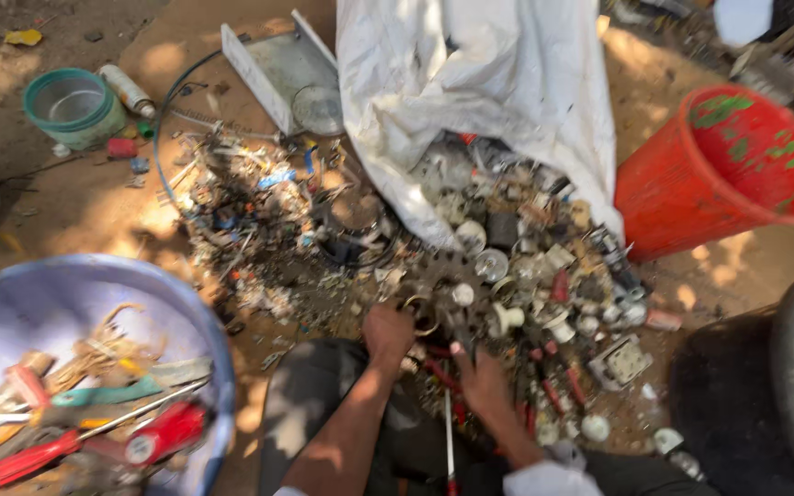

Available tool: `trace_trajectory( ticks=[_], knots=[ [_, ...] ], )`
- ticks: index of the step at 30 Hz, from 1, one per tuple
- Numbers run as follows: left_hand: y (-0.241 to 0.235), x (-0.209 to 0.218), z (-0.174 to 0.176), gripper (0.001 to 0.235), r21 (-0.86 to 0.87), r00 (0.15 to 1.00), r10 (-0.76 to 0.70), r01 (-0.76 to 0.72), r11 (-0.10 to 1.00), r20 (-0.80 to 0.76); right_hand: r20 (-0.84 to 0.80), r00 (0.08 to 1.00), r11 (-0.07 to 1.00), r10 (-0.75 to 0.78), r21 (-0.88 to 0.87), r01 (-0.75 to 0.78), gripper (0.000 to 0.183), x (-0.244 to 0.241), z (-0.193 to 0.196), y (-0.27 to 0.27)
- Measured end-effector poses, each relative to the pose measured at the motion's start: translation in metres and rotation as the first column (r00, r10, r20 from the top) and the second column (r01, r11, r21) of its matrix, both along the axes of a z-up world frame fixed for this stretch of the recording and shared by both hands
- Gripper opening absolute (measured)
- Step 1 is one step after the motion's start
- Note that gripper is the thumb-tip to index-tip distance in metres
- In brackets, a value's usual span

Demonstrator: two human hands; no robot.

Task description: The person sits on the ground and uses a hammer to break apart various small electronic components and plastic casings. They repeatedly strike the items against a metal gear to separate parts, occasionally using pliers to hold or adjust the pieces.

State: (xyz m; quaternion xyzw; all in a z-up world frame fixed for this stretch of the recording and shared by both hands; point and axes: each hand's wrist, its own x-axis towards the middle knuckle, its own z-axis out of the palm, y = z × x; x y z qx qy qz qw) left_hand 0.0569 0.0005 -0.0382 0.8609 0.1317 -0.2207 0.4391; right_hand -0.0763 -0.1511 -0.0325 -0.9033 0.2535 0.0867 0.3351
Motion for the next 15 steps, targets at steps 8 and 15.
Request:
trace_trajectory(
  ticks=[8,15],
  knots=[
    [0.001,-0.006,-0.004,0.029,-0.107,0.992,0.125,-0.122,0.987,0.026,0.745,0.496,0.605,-0.447,0.66,-0.445,0.043,-0.039,0.115,-0.004],
    [0.003,-0.012,0.007,0.031,-0.128,0.996,0.078,-0.071,0.989,0.047,0.072,0.997,0.999,0.037,-0.005,-0.037,0.052,-0.009,0.022,0.005]
  ],
)
